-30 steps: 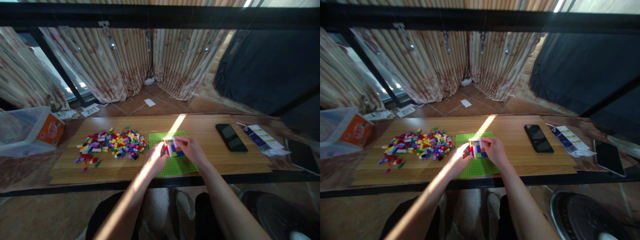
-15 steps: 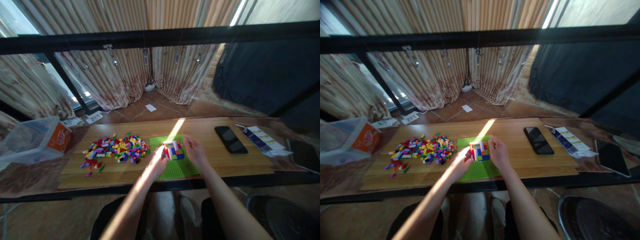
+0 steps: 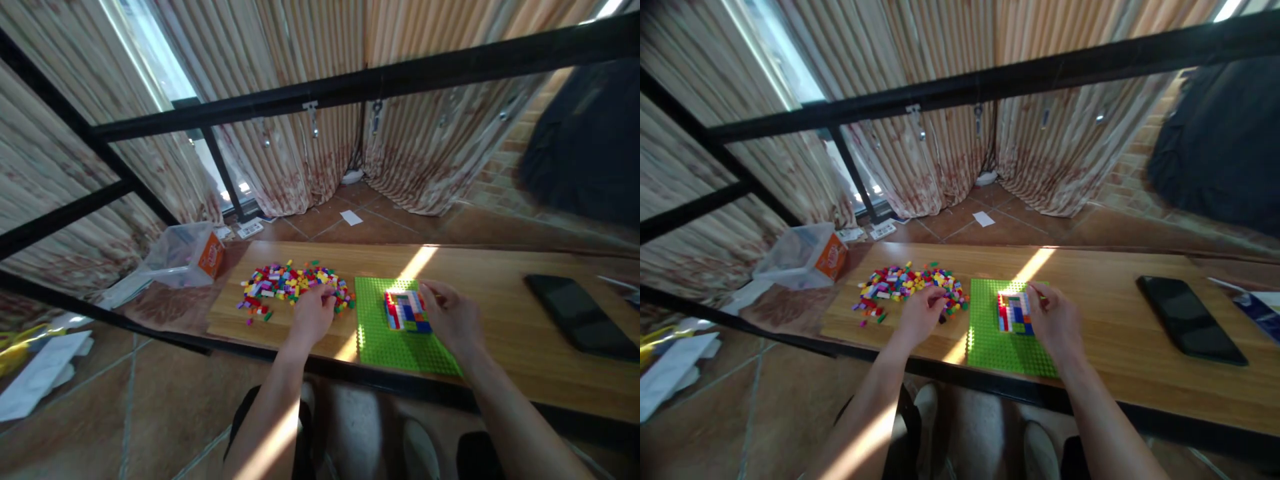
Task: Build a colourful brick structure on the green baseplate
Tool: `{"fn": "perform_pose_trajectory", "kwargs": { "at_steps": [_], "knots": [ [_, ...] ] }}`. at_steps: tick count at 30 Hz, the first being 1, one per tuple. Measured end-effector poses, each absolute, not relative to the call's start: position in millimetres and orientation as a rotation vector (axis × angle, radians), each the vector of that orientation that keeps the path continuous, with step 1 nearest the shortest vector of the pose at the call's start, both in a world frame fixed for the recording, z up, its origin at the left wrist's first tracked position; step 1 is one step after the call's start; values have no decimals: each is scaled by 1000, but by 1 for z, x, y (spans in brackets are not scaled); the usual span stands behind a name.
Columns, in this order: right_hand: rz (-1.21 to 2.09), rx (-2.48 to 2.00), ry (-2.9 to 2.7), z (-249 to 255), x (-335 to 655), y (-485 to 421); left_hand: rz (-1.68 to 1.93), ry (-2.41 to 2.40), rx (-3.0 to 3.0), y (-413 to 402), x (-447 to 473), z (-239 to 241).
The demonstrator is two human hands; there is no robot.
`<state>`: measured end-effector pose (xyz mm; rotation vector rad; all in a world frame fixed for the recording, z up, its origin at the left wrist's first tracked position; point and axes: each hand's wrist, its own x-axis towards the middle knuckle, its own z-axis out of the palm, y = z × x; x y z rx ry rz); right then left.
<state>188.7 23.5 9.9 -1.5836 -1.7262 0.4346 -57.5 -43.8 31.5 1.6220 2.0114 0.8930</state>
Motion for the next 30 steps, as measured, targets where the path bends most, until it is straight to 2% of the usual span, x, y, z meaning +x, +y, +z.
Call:
{"fn": "perform_pose_trajectory", "kwargs": {
  "at_steps": [7,16,30],
  "knots": [
    [345,-1498,-1860,6,179,22,681,2548,1343,-69,-141,38],
    [310,-1425,-1936,1,178,23,503,2821,943,-106,-218,35],
    [283,-1331,-2019,-1,169,20,475,2708,956,-89,-184,23]
  ]
}}
